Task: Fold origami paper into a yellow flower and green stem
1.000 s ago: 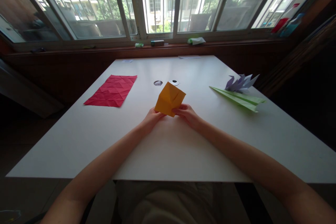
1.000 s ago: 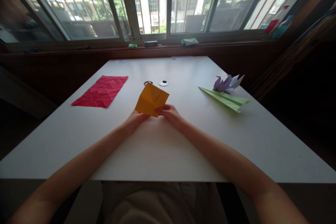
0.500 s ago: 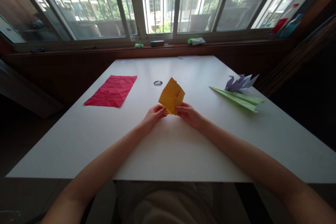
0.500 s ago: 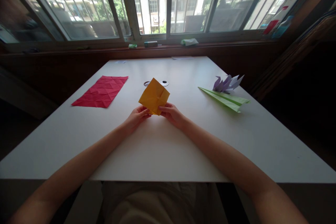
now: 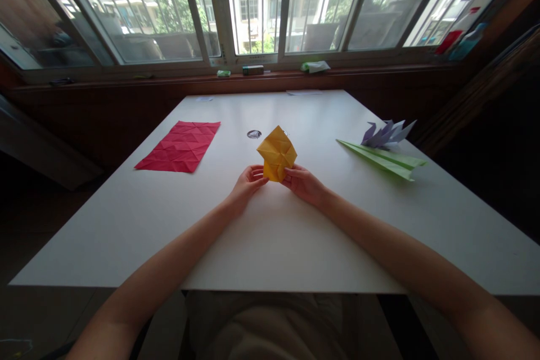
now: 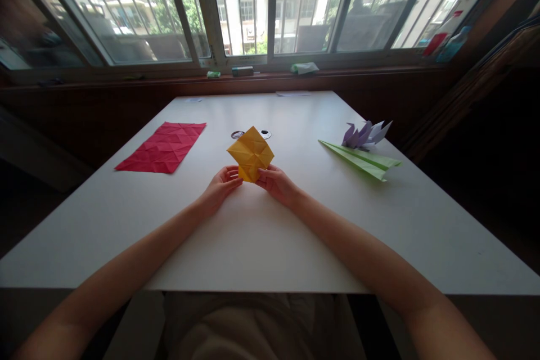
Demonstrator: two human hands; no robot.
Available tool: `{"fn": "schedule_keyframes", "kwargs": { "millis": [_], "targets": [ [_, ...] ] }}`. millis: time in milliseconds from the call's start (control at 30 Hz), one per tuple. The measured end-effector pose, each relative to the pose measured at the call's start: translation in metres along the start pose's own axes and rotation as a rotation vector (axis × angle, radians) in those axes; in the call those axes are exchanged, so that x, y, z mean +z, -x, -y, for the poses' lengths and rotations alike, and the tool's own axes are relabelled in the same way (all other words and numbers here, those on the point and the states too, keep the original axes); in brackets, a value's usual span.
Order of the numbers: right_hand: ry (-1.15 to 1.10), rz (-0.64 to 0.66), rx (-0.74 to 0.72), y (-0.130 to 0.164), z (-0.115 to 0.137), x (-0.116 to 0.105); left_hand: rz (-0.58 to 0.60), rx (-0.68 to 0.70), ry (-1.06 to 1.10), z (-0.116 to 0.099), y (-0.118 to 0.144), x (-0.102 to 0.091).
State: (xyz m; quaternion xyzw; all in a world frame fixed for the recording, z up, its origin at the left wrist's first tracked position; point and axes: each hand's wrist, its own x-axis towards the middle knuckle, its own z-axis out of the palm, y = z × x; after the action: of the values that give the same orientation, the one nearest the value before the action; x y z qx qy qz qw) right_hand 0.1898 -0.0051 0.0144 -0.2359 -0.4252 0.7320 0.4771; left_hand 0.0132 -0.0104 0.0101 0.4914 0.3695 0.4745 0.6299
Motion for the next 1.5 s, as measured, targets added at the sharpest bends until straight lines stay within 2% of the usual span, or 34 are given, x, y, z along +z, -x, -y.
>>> {"fn": "schedule_keyframes", "kwargs": {
  "millis": [200,400,500,667,867,1033,1200,1333,1500],
  "targets": [
    [0.040,-0.029,-0.027,-0.001,-0.003,0.002,-0.031,0.145,-0.124,-0.001,0.001,-0.001],
    [0.154,0.019,-0.002,0.003,-0.004,0.009,0.035,0.033,-0.139,-0.003,0.003,0.001],
    [0.170,-0.005,0.001,0.004,-0.005,0.010,0.046,0.009,-0.127,-0.002,0.004,0.003],
    [0.172,-0.048,0.004,0.003,-0.009,0.012,-0.011,-0.053,-0.055,-0.002,0.005,0.004],
    [0.190,-0.083,-0.077,0.001,-0.016,0.011,0.073,-0.047,0.064,-0.005,0.003,0.001],
    [0.389,-0.202,-0.106,0.002,-0.016,0.008,0.013,-0.007,-0.077,-0.003,0.003,0.000],
    [0.515,-0.230,-0.195,0.004,-0.013,0.011,-0.048,-0.016,0.056,0.001,0.000,0.001],
    [0.435,-0.203,-0.239,0.003,-0.011,0.015,-0.063,-0.043,0.062,0.001,-0.001,0.003],
    [0.283,-0.241,-0.140,0.000,-0.012,0.010,-0.065,-0.073,-0.023,-0.004,0.002,0.004]
  ]
}}
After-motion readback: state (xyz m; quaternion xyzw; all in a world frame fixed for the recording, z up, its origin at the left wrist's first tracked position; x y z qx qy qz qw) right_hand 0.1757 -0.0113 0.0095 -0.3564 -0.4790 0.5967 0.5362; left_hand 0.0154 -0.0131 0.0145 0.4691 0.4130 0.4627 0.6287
